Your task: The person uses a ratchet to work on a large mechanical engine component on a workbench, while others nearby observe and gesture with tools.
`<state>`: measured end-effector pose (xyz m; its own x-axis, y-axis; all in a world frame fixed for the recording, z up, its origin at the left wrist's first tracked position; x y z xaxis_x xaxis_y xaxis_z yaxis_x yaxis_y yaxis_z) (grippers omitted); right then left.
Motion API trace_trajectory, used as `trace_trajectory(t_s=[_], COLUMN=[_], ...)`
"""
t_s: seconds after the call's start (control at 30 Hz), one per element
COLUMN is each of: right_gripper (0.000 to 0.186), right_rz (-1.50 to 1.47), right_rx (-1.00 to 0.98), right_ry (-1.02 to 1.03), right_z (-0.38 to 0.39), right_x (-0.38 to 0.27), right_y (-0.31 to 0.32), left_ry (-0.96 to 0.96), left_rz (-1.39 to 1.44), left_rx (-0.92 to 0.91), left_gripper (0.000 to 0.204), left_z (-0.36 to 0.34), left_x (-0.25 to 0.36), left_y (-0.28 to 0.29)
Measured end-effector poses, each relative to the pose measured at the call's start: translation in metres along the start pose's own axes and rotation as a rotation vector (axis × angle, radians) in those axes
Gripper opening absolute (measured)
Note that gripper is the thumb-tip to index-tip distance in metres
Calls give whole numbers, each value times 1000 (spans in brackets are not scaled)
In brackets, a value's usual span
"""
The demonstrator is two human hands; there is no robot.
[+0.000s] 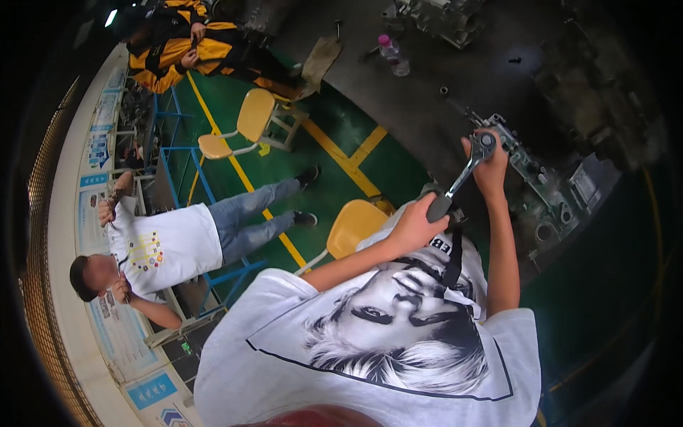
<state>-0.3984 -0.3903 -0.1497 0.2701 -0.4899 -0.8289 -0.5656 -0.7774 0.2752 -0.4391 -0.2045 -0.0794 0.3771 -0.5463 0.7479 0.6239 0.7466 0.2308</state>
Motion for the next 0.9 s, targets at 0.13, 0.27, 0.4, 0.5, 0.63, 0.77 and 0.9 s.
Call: trace_trajectory(t_s=[0.13,0.27,0.4,0.5,0.63,0.77,0.9], right_gripper=[37,24,23,45,40,18,19], right_rz=[102,96,139,47,134,-112,-300], right_rx=[334,438,191,237,268,223,129], right_ry=[-98,-3,50,-258,-138,-158,-226], right_z=[26,9,11,36,41,21,12], right_x=[-12,0,-4,-21,-19,18,39], right_y=[3,-15,-4,8,13,6,5], left_ry=[-99,-80,-108,-133,-176,-80,-21], left_rz=[-100,-155,-119,-156,-194,-164,-22], left_rx=[49,1,11,-19,-60,-204,-249], left_gripper=[23,22,25,26,26,25,25], left_z=[3,2,-3,1,4,4,1], left_x=[-3,-8,-4,1,10,15,16], left_y=[-5,-9,1,1,3,6,11])
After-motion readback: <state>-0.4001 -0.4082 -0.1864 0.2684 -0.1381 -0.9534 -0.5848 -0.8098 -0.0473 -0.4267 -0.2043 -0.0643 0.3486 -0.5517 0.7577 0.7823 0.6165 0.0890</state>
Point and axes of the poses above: each hand's wrist, its own z-axis away from the middle knuckle, its own y-axis out of the back of the hand, x = y × z, the point moved 1 cm from there along -z, towards the middle knuckle, and after that the axes turned 14 degrees about y, right-handed, at the moved point
